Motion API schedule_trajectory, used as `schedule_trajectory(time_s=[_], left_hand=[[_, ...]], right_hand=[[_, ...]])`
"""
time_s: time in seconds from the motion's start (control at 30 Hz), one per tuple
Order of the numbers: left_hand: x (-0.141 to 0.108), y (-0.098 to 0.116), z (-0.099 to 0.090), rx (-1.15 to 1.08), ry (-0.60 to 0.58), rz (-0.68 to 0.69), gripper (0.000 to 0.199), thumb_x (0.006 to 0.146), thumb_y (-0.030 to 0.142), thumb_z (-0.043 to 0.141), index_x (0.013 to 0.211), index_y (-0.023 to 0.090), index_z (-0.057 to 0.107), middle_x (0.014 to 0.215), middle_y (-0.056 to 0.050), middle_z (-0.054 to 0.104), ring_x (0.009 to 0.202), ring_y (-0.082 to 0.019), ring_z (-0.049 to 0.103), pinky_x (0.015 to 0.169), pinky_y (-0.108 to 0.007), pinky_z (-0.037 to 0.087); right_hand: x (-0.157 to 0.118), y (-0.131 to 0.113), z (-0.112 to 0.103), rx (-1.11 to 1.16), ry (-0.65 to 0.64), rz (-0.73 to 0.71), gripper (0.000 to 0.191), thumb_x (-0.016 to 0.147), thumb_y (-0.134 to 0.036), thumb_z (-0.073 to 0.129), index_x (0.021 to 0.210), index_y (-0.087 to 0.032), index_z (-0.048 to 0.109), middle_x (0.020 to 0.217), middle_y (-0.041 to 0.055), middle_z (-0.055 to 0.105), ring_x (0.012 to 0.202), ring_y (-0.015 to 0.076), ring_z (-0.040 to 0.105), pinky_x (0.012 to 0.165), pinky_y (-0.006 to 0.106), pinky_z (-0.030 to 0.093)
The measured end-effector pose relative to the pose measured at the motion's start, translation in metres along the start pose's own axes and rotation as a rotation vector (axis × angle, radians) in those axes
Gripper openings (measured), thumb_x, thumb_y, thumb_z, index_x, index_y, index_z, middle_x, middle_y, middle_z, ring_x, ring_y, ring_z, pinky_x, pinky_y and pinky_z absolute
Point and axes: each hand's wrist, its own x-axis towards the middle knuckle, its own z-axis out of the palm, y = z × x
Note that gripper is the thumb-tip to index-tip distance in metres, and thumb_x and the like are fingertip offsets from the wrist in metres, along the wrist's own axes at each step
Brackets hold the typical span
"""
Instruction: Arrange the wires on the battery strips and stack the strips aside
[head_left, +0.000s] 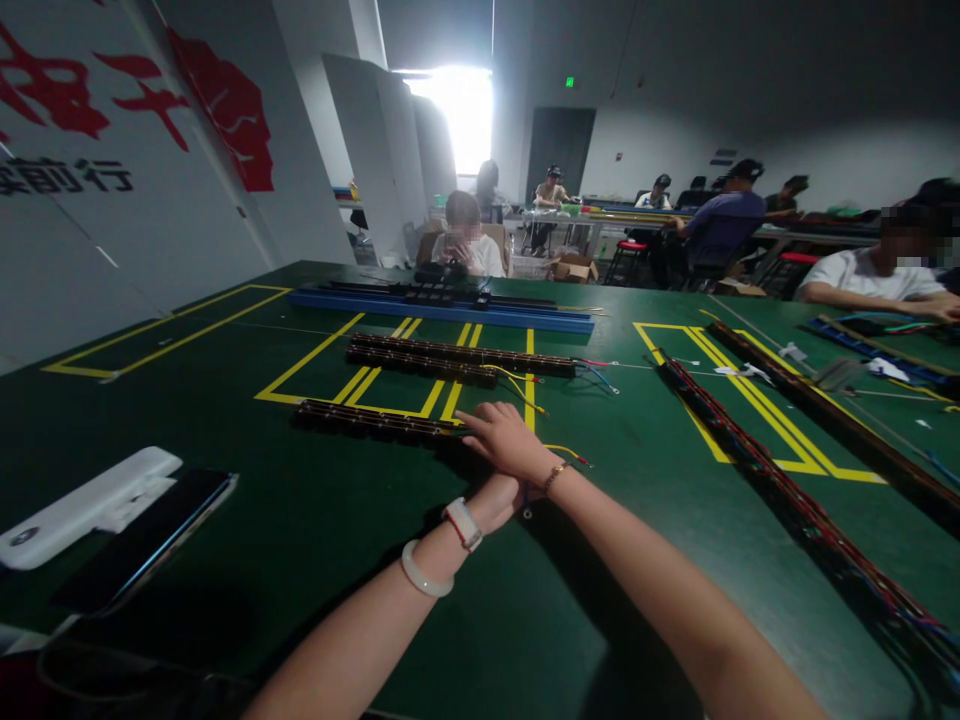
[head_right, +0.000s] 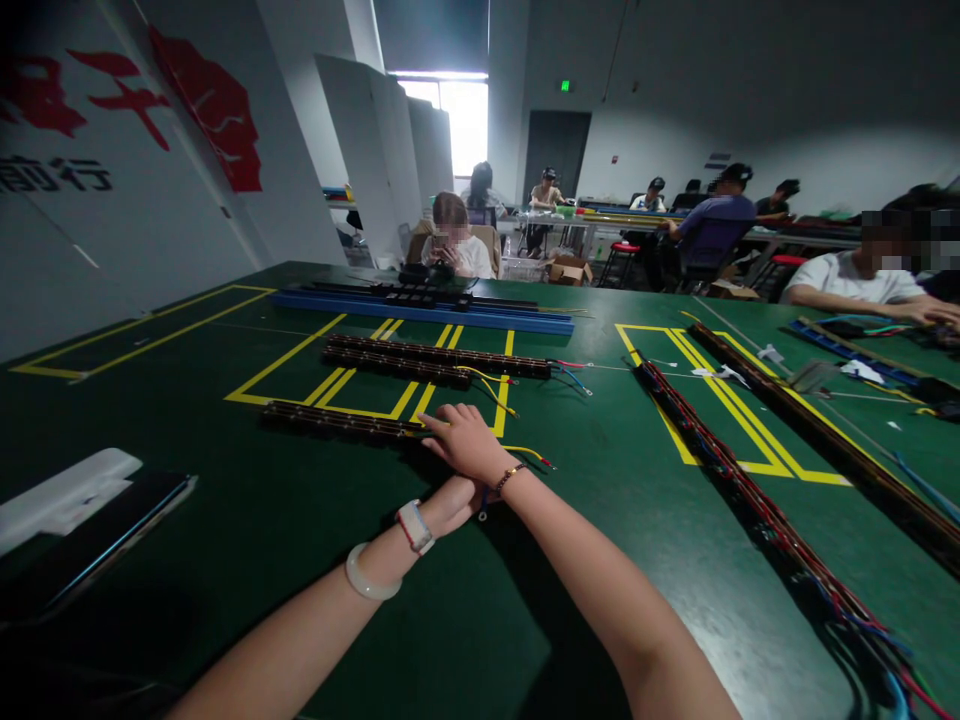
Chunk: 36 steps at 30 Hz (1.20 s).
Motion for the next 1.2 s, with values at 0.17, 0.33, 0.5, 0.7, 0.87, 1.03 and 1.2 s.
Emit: schedule_trajectory(time_s=[0.17,0.33,0.5,0.7,0.87,1.03,1.2], left_hand=[[0.002,-0.001,0.000,0.022,-0.059,0.000,0.015,0.085,0.015,0.054,0.100,0.014,0.053,0.091,-0.010,0.066,0.088,-0.020,0.066,0.086,-0.037,0.048],[0.000,0.000,-0.003,0.109,-0.046,0.014,0.010,0.090,0.021,0.047,0.097,0.014,0.047,0.085,-0.009,0.064,0.076,-0.016,0.067,0.081,-0.035,0.050],[0.000,0.007,-0.008,0.447,0.022,0.003,0.020,0.092,0.034,0.042,0.095,0.015,0.048,0.068,0.000,0.056,0.053,-0.010,0.059,0.056,-0.023,0.048],[-0.002,0.028,-0.022,0.784,0.029,0.006,0.024,0.086,0.036,0.052,0.075,0.015,0.055,0.050,0.004,0.048,0.038,-0.008,0.041,0.045,-0.019,0.033],[-0.010,0.038,-0.025,0.990,0.105,0.233,0.022,0.078,0.022,0.063,0.059,0.019,0.052,0.050,0.004,0.039,0.055,-0.014,0.048,0.068,-0.024,0.040],[-0.016,0.036,-0.026,1.119,0.105,0.366,0.020,0.075,0.020,0.066,0.060,0.020,0.053,0.050,0.003,0.033,0.075,-0.025,0.057,0.088,-0.036,0.038],[-0.011,0.035,-0.030,1.257,0.109,0.385,0.022,0.077,0.025,0.065,0.061,0.021,0.050,0.049,0.004,0.030,0.072,-0.025,0.056,0.088,-0.038,0.037]], right_hand=[[-0.043,0.027,-0.016,0.142,0.166,0.218,0.038,0.096,-0.033,0.039,0.131,-0.022,0.049,0.112,0.0097,0.056,0.102,0.0215,0.050,0.089,0.036,0.039],[-0.102,0.053,-0.008,0.059,0.162,0.389,0.033,0.094,-0.035,0.043,0.118,-0.020,0.059,0.103,0.0100,0.060,0.095,0.0225,0.052,0.083,0.037,0.040],[-0.133,0.061,0.006,0.050,0.069,0.481,0.026,0.093,-0.035,0.047,0.102,-0.021,0.067,0.084,0.0056,0.064,0.079,0.0196,0.055,0.073,0.031,0.041],[-0.132,0.063,0.011,0.184,0.086,0.510,0.025,0.092,-0.032,0.046,0.095,-0.019,0.068,0.084,0.0054,0.068,0.078,0.0182,0.058,0.071,0.029,0.043],[-0.133,0.062,0.012,0.157,0.081,0.493,0.022,0.091,-0.030,0.048,0.096,-0.019,0.067,0.083,0.0049,0.067,0.078,0.0178,0.059,0.072,0.028,0.043],[-0.133,0.061,0.012,0.141,0.069,0.499,0.020,0.090,-0.028,0.050,0.096,-0.020,0.067,0.084,0.0041,0.067,0.080,0.0179,0.058,0.074,0.028,0.042],[-0.132,0.056,0.009,0.141,0.061,0.507,0.021,0.091,-0.027,0.048,0.098,-0.019,0.067,0.085,0.0042,0.067,0.080,0.0183,0.057,0.073,0.029,0.041]])
